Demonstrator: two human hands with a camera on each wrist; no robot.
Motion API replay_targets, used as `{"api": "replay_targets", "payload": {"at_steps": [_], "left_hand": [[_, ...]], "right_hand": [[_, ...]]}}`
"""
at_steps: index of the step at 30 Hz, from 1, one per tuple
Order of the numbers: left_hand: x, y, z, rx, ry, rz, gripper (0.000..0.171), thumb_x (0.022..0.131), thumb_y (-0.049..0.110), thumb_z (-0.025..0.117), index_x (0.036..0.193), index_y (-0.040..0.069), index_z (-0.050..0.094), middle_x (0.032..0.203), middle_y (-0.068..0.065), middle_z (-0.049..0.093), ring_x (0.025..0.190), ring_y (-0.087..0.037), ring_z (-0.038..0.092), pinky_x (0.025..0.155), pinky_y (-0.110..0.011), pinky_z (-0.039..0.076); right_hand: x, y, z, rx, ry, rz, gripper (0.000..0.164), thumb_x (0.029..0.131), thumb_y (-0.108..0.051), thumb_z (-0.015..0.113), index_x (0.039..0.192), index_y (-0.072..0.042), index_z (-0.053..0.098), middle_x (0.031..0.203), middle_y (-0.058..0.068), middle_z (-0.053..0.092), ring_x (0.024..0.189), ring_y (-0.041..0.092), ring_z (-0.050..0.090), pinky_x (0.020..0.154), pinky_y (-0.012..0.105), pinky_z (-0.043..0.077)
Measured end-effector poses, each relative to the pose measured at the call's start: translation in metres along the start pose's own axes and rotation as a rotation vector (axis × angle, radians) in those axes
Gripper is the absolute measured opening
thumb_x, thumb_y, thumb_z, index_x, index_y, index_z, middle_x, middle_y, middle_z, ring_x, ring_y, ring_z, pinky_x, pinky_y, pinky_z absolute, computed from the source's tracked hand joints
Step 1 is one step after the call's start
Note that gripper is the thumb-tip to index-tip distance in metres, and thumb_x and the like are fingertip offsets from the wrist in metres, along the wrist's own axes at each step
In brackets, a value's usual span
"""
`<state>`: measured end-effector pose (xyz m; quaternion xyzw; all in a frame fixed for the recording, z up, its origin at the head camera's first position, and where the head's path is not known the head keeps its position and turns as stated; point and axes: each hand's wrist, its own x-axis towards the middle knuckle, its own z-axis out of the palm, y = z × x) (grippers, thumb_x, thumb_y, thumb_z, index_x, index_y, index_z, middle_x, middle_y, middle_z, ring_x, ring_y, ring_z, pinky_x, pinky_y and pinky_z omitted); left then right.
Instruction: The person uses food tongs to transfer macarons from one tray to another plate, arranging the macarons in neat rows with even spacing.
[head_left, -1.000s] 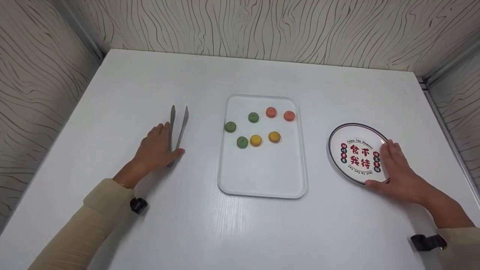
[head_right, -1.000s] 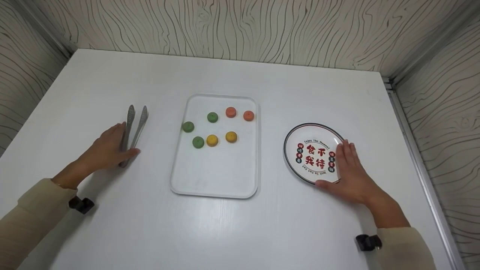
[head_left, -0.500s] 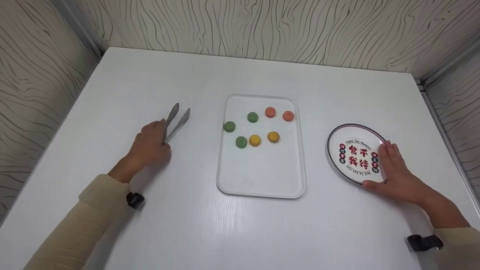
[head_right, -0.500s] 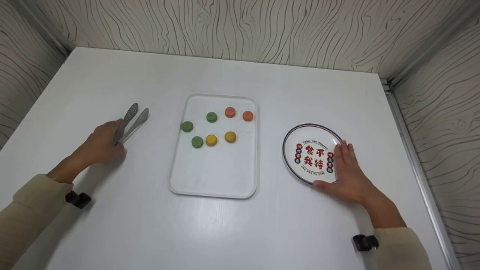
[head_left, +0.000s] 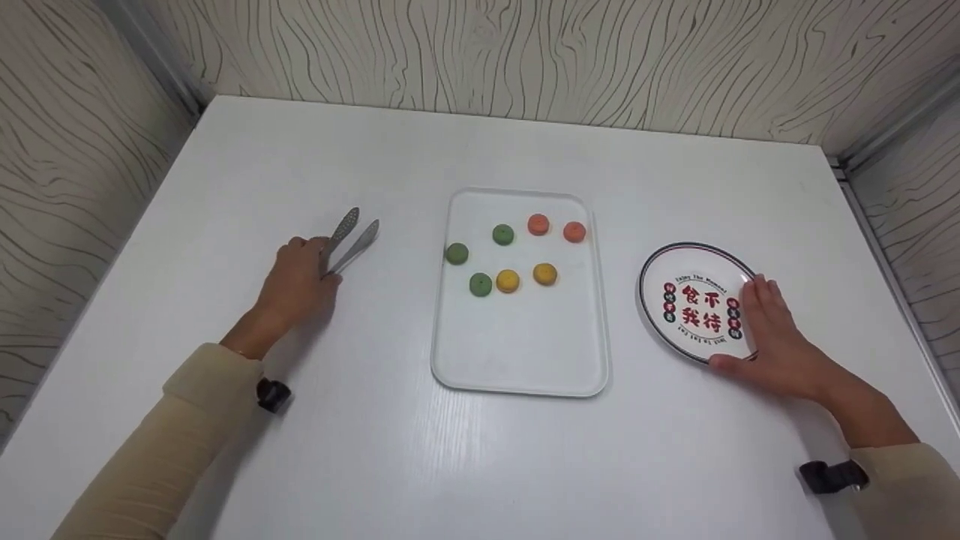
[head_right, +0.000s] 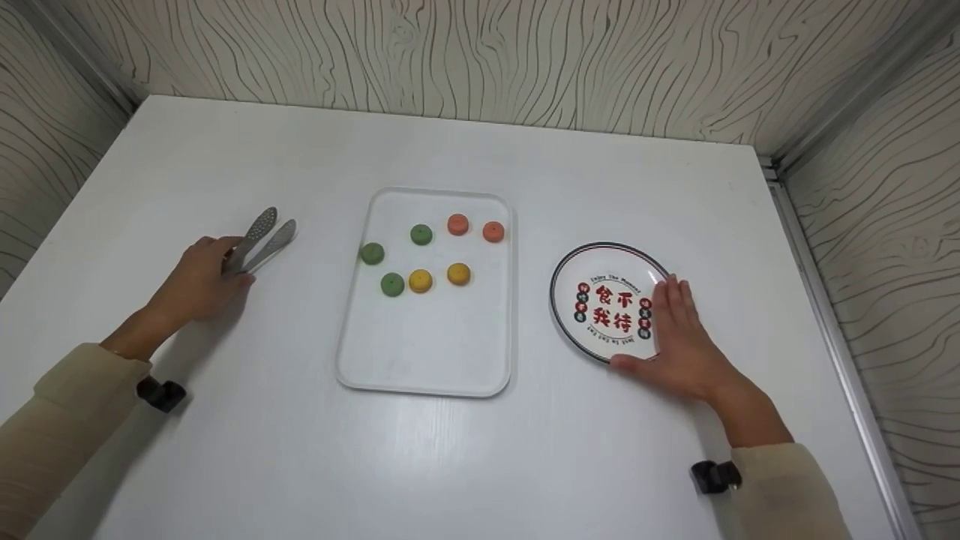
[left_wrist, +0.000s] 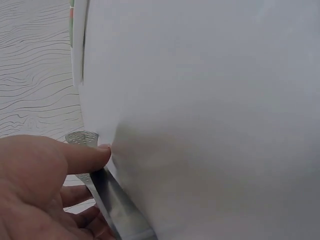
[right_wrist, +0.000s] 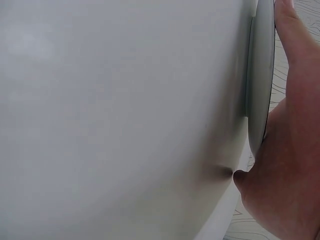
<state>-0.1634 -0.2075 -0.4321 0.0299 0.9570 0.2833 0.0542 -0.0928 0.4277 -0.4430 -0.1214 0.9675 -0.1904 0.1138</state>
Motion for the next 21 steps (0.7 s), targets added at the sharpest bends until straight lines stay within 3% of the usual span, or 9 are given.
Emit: {"api": "replay_targets", "payload": {"at_steps": [10, 21], "left_hand": [[0.0011, -0.0034, -0.0025, -0.056, 0.04, 0.001, 0.046, 0.1, 0.009, 0.053, 0.141, -0.012, 0.049, 0.121, -0.029, 0.054, 0.105, -0.039, 0.055, 0.094, -0.056, 0.047], [0.0024, 0.0, -0.0031, 0.007, 0.087, 0.044, 0.041, 0.105, 0.005, 0.051, 0.144, -0.008, 0.048, 0.126, -0.028, 0.061, 0.114, -0.042, 0.061, 0.092, -0.057, 0.05]], "right_hand": [[0.0079, -0.0058, 0.0017, -0.02, -0.001, 0.005, 0.124, 0.088, -0.05, 0.074, 0.156, 0.01, -0.011, 0.162, 0.034, -0.015, 0.15, 0.046, -0.02, 0.121, 0.056, -0.006], [0.0075, -0.0068, 0.0019, 0.002, -0.004, 0.018, 0.123, 0.089, -0.051, 0.073, 0.157, 0.008, -0.011, 0.164, 0.029, -0.018, 0.151, 0.042, -0.023, 0.12, 0.063, -0.001]]}}
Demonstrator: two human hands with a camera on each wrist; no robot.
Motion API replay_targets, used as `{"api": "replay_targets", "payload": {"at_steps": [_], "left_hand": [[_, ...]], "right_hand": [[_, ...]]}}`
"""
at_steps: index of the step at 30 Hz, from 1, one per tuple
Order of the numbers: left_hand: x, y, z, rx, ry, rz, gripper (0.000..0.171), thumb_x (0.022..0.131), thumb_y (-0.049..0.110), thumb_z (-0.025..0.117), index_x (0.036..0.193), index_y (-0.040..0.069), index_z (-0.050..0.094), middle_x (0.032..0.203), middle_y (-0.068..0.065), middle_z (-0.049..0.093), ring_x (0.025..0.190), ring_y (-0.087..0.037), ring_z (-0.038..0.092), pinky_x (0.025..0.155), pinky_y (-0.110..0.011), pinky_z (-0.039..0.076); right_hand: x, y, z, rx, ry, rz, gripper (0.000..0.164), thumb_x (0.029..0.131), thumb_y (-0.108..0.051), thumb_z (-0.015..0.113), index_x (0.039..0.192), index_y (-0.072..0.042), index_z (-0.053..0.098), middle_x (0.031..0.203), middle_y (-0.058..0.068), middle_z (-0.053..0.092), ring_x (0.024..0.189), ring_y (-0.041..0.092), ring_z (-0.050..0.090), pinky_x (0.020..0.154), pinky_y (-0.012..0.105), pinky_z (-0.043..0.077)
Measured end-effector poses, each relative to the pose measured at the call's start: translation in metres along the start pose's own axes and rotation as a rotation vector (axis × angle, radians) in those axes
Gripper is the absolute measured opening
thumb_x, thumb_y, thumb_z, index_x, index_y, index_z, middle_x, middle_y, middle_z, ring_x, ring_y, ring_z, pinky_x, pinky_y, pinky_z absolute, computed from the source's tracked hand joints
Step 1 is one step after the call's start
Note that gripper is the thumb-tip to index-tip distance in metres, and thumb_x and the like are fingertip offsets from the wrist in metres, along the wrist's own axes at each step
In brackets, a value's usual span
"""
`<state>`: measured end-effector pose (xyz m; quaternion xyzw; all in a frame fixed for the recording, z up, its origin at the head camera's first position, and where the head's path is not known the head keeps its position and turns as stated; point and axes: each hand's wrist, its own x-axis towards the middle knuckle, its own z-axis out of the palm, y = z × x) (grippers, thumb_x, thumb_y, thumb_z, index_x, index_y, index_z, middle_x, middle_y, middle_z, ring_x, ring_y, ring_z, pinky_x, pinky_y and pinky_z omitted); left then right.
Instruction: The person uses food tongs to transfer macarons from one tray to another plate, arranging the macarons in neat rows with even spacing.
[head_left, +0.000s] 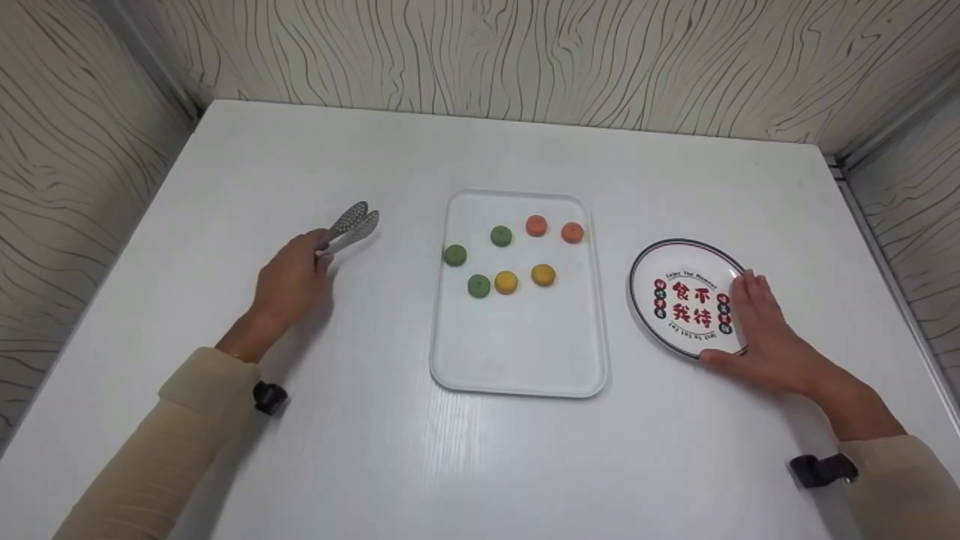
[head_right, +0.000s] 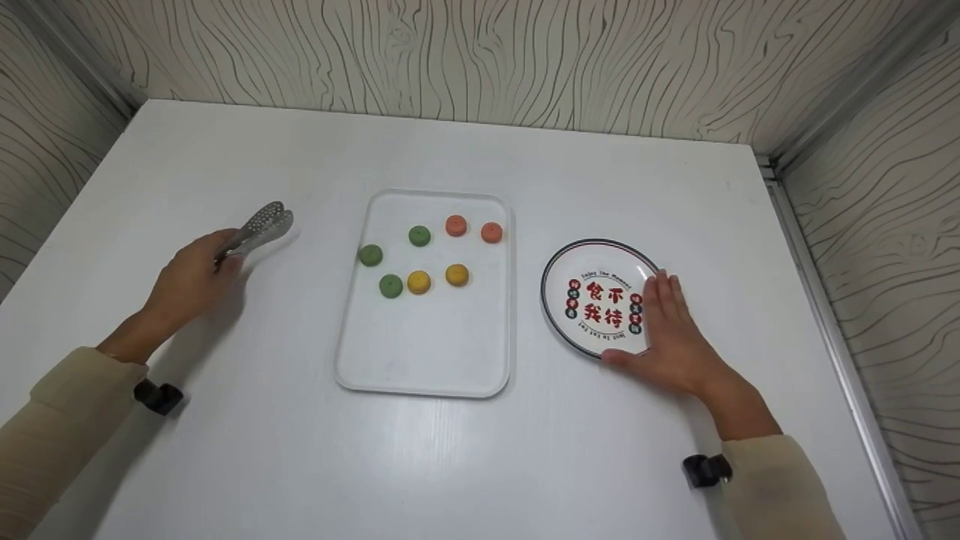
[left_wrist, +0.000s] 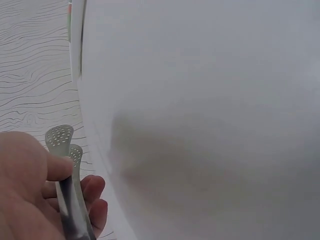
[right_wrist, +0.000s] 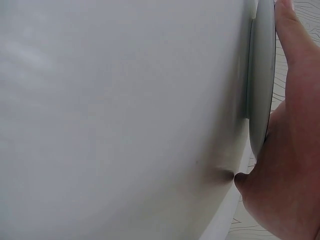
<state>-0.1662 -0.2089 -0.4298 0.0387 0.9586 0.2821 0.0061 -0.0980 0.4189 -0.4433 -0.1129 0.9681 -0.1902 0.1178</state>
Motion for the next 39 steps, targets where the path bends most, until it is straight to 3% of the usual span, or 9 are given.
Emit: {"api": "replay_targets", "payload": {"at_steps": [8, 17, 25, 32, 39], "left_hand": [[0.002, 0.003, -0.001, 0.033, 0.033, 0.044, 0.041, 0.106, 0.006, 0.05, 0.145, -0.007, 0.046, 0.128, -0.028, 0.06, 0.117, -0.042, 0.06, 0.094, -0.056, 0.05], [0.004, 0.009, -0.005, 0.067, 0.05, 0.075, 0.04, 0.105, 0.004, 0.052, 0.143, -0.007, 0.049, 0.125, -0.027, 0.061, 0.116, -0.04, 0.061, 0.094, -0.054, 0.05], [0.009, 0.012, -0.012, 0.027, 0.06, 0.191, 0.04, 0.102, 0.001, 0.059, 0.141, -0.002, 0.053, 0.12, -0.025, 0.062, 0.1, -0.036, 0.063, 0.084, -0.051, 0.052], [0.012, 0.019, -0.018, 0.019, 0.078, 0.245, 0.045, 0.098, -0.001, 0.065, 0.141, -0.005, 0.054, 0.122, -0.026, 0.061, 0.103, -0.037, 0.062, 0.086, -0.05, 0.052], [0.012, 0.029, -0.026, -0.017, 0.007, 0.256, 0.048, 0.098, 0.001, 0.066, 0.144, -0.004, 0.052, 0.128, -0.025, 0.061, 0.112, -0.037, 0.063, 0.091, -0.05, 0.052]], "right_hand": [[0.0, 0.0, 0.0, -0.008, 0.0, 0.001, 0.123, 0.089, -0.051, 0.073, 0.157, 0.008, -0.011, 0.164, 0.03, -0.017, 0.151, 0.042, -0.022, 0.119, 0.065, 0.0], [0.001, 0.002, 0.0, -0.019, 0.01, -0.025, 0.122, 0.089, -0.049, 0.074, 0.157, 0.008, -0.009, 0.163, 0.033, -0.013, 0.151, 0.045, -0.019, 0.121, 0.058, -0.003], [0.001, 0.003, 0.0, -0.023, 0.009, -0.022, 0.122, 0.088, -0.049, 0.074, 0.157, 0.008, -0.009, 0.163, 0.033, -0.013, 0.151, 0.046, -0.018, 0.121, 0.059, -0.003], [0.001, 0.003, 0.0, -0.029, 0.011, -0.022, 0.122, 0.089, -0.05, 0.073, 0.157, 0.008, -0.009, 0.163, 0.033, -0.012, 0.151, 0.045, -0.019, 0.121, 0.058, -0.004], [0.001, 0.002, 0.0, -0.017, 0.004, -0.016, 0.122, 0.089, -0.05, 0.073, 0.157, 0.008, -0.01, 0.164, 0.032, -0.015, 0.151, 0.044, -0.02, 0.121, 0.059, -0.004]]}}
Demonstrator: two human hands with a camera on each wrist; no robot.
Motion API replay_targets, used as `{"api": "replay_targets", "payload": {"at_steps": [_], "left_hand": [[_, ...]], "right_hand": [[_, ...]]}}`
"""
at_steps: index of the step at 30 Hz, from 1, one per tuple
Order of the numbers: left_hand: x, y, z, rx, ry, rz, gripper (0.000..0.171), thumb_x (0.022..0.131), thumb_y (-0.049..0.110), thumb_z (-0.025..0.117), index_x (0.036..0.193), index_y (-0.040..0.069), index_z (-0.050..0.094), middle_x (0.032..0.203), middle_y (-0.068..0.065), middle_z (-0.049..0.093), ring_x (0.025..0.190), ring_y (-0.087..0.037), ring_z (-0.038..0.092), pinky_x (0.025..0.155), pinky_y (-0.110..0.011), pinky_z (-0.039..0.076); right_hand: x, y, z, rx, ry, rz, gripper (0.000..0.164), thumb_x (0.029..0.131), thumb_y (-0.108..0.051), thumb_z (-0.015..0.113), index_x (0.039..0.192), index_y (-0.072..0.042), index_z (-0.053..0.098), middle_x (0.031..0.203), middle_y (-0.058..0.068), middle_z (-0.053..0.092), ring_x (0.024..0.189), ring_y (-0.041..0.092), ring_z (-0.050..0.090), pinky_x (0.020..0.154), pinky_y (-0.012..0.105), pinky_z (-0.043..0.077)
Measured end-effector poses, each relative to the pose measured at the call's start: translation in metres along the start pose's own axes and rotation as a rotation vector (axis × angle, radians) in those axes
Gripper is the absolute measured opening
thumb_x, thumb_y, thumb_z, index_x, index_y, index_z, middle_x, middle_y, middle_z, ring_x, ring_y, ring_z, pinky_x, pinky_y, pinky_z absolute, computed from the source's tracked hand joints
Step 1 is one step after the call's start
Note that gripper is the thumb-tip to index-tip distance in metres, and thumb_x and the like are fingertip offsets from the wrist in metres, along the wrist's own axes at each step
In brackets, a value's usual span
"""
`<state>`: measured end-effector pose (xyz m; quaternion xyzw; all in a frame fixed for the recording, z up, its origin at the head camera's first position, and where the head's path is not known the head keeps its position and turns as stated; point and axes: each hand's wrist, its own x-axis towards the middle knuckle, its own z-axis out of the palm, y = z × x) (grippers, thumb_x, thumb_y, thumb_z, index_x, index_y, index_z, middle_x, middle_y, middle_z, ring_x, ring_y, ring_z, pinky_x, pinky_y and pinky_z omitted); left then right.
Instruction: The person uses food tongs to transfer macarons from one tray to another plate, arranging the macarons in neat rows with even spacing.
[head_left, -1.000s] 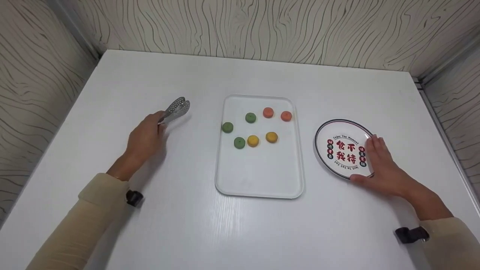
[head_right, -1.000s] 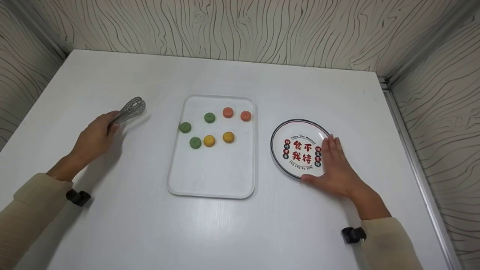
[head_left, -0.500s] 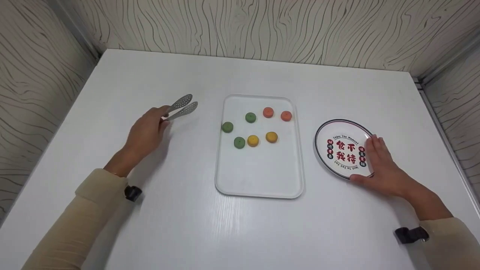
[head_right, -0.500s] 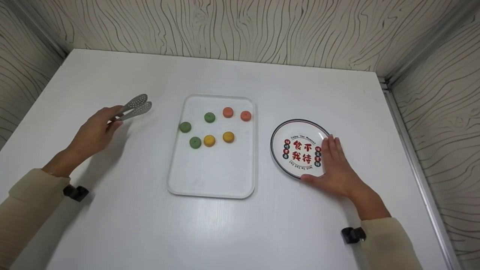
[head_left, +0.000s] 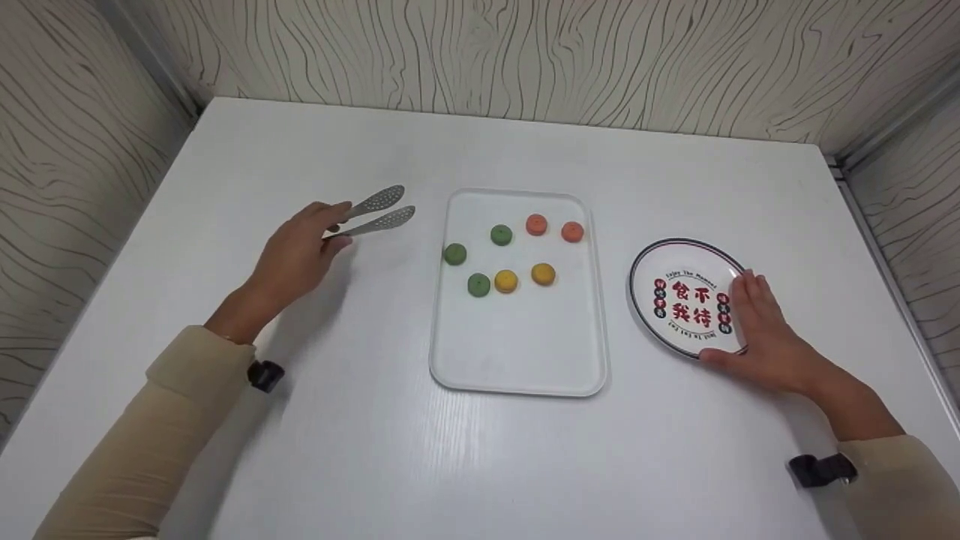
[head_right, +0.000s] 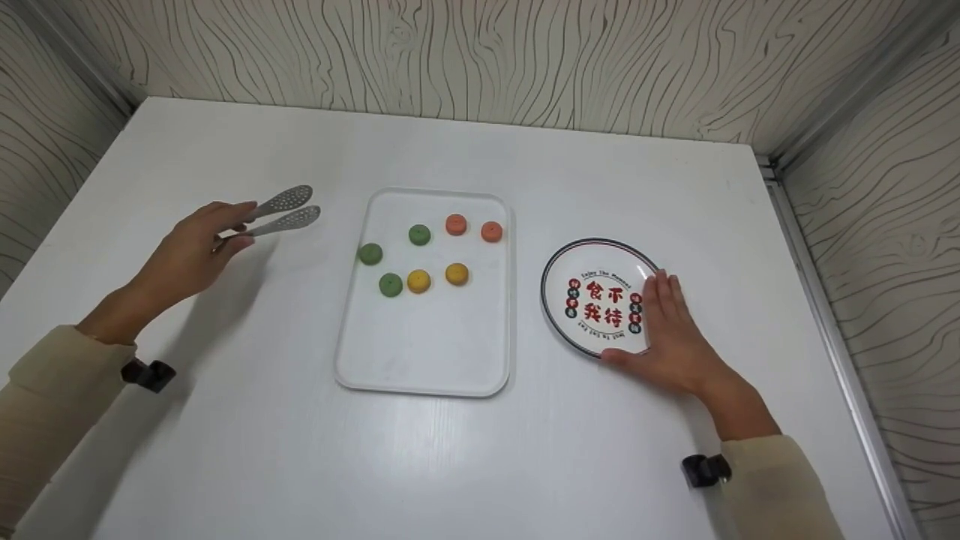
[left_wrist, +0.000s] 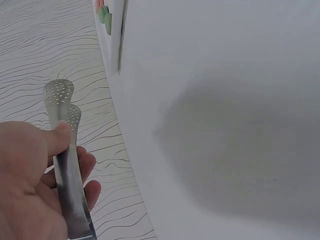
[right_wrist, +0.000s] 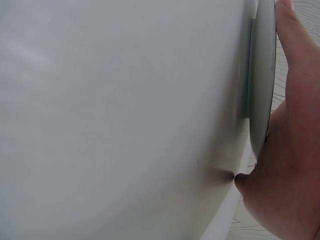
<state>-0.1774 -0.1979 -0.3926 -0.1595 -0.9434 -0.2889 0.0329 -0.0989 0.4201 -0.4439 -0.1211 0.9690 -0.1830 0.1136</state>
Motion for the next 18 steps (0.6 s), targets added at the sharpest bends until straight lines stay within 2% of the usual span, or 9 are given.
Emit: {"api": "replay_targets", "payload": {"at_steps": [4, 8, 18], "left_hand": [[0.004, 0.005, -0.004, -0.036, -0.069, -0.014, 0.048, 0.099, 0.002, 0.064, 0.145, -0.004, 0.051, 0.13, -0.024, 0.06, 0.115, -0.036, 0.061, 0.093, -0.048, 0.053], [0.008, 0.009, -0.005, -0.049, -0.115, 0.0, 0.049, 0.099, 0.003, 0.064, 0.146, -0.003, 0.051, 0.132, -0.022, 0.059, 0.119, -0.035, 0.06, 0.097, -0.048, 0.051], [0.018, 0.013, -0.002, -0.023, -0.147, 0.049, 0.046, 0.098, 0.003, 0.067, 0.142, 0.0, 0.056, 0.131, -0.019, 0.062, 0.115, -0.034, 0.061, 0.096, -0.049, 0.05]], "right_hand": [[0.0, -0.001, -0.001, 0.018, -0.005, 0.001, 0.123, 0.089, -0.049, 0.074, 0.157, 0.008, -0.011, 0.164, 0.031, -0.016, 0.15, 0.044, -0.021, 0.121, 0.057, -0.006], [0.0, -0.001, -0.001, 0.018, -0.002, -0.004, 0.123, 0.089, -0.048, 0.075, 0.156, 0.009, -0.01, 0.163, 0.032, -0.016, 0.15, 0.044, -0.021, 0.122, 0.055, -0.008], [-0.001, 0.0, -0.001, 0.011, -0.001, -0.004, 0.122, 0.089, -0.048, 0.074, 0.157, 0.008, -0.01, 0.164, 0.031, -0.015, 0.151, 0.044, -0.021, 0.121, 0.057, -0.006]]}}
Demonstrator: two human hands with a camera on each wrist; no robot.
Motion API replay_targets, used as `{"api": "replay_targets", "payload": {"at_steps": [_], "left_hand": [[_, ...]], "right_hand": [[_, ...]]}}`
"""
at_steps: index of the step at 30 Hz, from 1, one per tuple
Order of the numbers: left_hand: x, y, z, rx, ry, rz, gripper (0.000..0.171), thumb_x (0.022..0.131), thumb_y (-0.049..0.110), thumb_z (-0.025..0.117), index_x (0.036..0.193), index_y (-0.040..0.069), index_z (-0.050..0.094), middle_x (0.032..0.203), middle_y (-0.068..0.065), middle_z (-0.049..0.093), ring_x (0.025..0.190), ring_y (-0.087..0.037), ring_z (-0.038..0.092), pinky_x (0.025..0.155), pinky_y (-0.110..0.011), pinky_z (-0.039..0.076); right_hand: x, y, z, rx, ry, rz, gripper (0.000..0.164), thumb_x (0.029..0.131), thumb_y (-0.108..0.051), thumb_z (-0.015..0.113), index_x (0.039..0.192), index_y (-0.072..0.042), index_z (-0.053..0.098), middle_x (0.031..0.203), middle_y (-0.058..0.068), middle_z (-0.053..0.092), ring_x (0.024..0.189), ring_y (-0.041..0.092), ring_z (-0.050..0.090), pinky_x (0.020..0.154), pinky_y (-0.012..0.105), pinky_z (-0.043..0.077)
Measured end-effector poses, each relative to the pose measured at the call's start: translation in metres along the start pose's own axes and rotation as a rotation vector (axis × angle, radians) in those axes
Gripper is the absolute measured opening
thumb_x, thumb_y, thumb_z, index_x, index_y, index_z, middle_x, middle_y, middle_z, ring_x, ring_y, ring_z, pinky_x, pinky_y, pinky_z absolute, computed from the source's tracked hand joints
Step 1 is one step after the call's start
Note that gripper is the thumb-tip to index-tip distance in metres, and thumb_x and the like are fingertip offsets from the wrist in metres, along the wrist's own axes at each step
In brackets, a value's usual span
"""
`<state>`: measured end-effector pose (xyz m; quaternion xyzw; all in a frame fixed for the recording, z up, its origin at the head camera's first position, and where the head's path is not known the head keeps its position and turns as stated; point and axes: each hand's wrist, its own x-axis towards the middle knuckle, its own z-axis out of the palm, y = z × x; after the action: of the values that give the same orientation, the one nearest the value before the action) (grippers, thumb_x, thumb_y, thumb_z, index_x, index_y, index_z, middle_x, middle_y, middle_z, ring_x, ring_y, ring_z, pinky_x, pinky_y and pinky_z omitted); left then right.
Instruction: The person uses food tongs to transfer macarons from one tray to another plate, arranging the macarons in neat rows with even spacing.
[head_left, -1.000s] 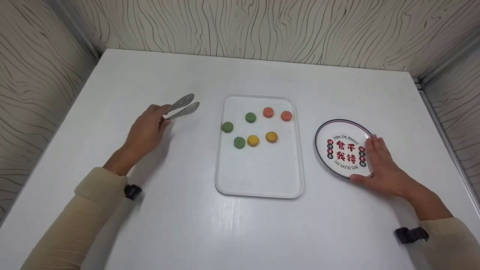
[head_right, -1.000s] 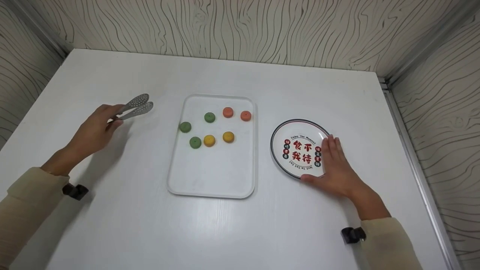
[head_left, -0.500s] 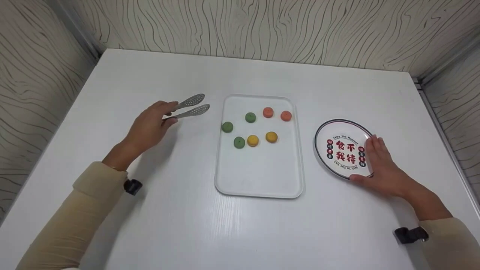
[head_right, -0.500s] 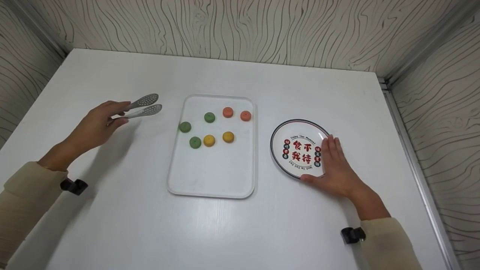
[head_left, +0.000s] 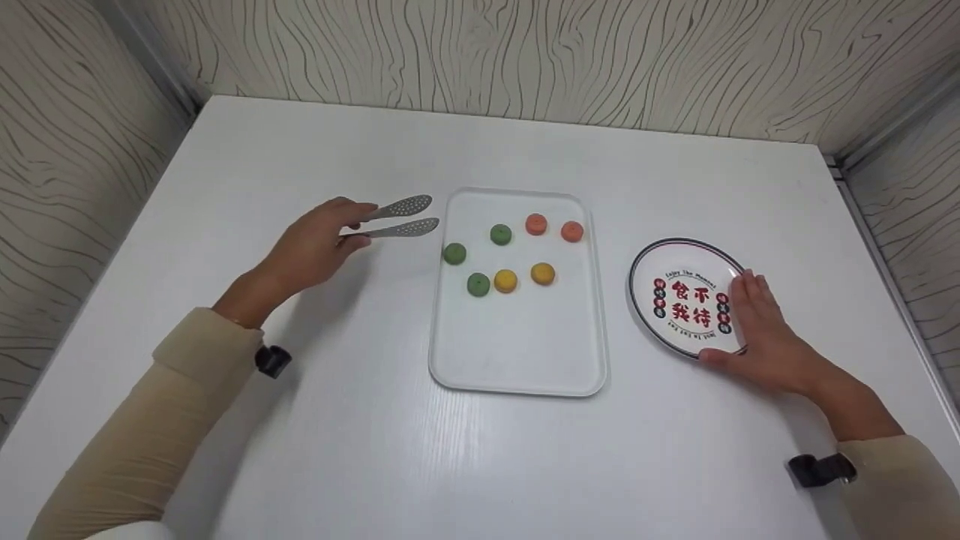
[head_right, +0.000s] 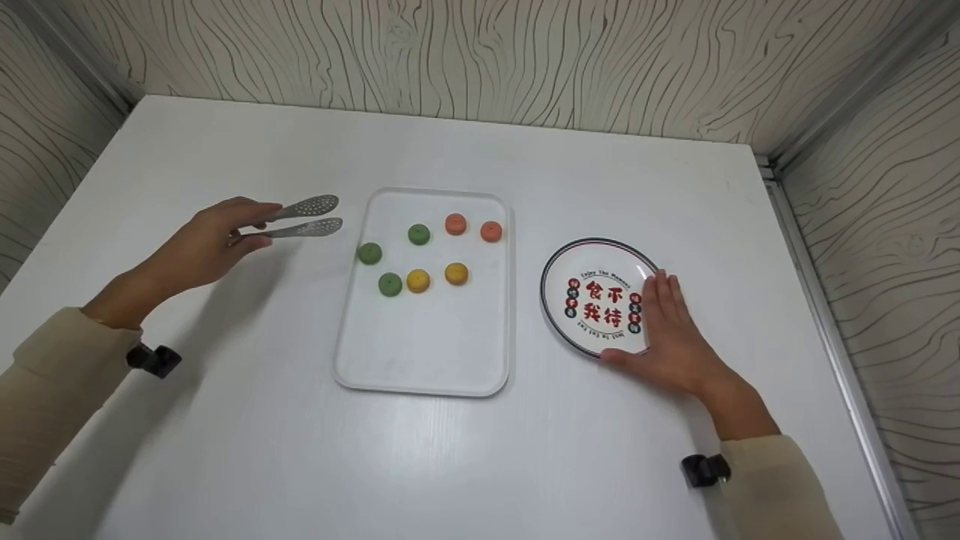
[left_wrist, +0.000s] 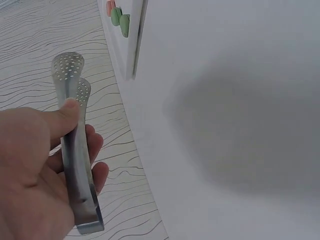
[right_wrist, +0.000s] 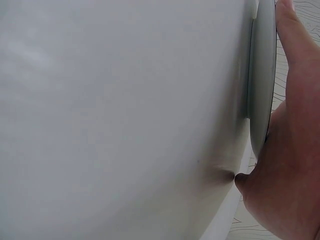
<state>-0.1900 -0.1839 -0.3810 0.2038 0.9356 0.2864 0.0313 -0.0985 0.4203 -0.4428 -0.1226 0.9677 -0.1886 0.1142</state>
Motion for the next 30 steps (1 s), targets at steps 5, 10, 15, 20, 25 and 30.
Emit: {"api": "replay_targets", "payload": {"at_steps": [5, 10, 15, 20, 25, 30], "left_hand": [[0.004, 0.005, 0.001, 0.038, -0.04, 0.002, 0.045, 0.096, 0.001, 0.069, 0.14, 0.0, 0.058, 0.13, -0.02, 0.063, 0.112, -0.034, 0.061, 0.095, -0.05, 0.05], [0.008, 0.01, 0.004, 0.081, -0.066, 0.027, 0.045, 0.094, 0.0, 0.07, 0.138, 0.0, 0.06, 0.127, -0.02, 0.064, 0.112, -0.034, 0.062, 0.095, -0.049, 0.051], [0.012, 0.015, 0.008, 0.104, -0.08, 0.054, 0.043, 0.094, 0.001, 0.071, 0.136, 0.003, 0.062, 0.125, -0.018, 0.065, 0.11, -0.033, 0.064, 0.092, -0.048, 0.052], [0.016, 0.02, 0.009, 0.135, -0.113, 0.046, 0.043, 0.095, 0.002, 0.07, 0.137, 0.004, 0.062, 0.126, -0.016, 0.065, 0.111, -0.033, 0.064, 0.093, -0.047, 0.052], [0.02, 0.026, 0.008, 0.186, -0.149, 0.034, 0.043, 0.094, 0.003, 0.071, 0.136, 0.007, 0.063, 0.126, -0.016, 0.064, 0.111, -0.033, 0.063, 0.095, -0.048, 0.051], [0.026, 0.035, 0.007, 0.264, -0.169, 0.045, 0.041, 0.093, 0.003, 0.073, 0.132, 0.009, 0.066, 0.125, -0.014, 0.065, 0.112, -0.032, 0.063, 0.096, -0.048, 0.051]], "right_hand": [[0.0, 0.0, 0.0, -0.003, -0.002, 0.003, 0.123, 0.088, -0.049, 0.074, 0.157, 0.009, -0.011, 0.163, 0.033, -0.015, 0.15, 0.045, -0.021, 0.121, 0.055, -0.007], [0.001, 0.001, 0.001, -0.008, -0.001, 0.003, 0.123, 0.088, -0.049, 0.074, 0.157, 0.009, -0.011, 0.163, 0.034, -0.014, 0.15, 0.046, -0.02, 0.121, 0.057, -0.005], [0.0, 0.0, 0.001, -0.011, 0.001, -0.002, 0.123, 0.088, -0.049, 0.074, 0.157, 0.009, -0.01, 0.163, 0.033, -0.014, 0.151, 0.046, -0.019, 0.121, 0.055, -0.007], [0.0, 0.0, 0.002, -0.015, 0.003, -0.018, 0.122, 0.089, -0.049, 0.074, 0.156, 0.009, -0.01, 0.163, 0.034, -0.014, 0.151, 0.045, -0.02, 0.122, 0.05, -0.01], [0.0, 0.001, 0.002, -0.015, 0.013, -0.041, 0.121, 0.089, -0.047, 0.074, 0.156, 0.01, -0.009, 0.162, 0.036, -0.013, 0.15, 0.046, -0.019, 0.122, 0.048, -0.01], [-0.001, 0.0, 0.001, -0.008, 0.015, -0.036, 0.121, 0.089, -0.048, 0.074, 0.157, 0.01, -0.008, 0.162, 0.036, -0.013, 0.15, 0.046, -0.019, 0.122, 0.053, -0.008]]}}
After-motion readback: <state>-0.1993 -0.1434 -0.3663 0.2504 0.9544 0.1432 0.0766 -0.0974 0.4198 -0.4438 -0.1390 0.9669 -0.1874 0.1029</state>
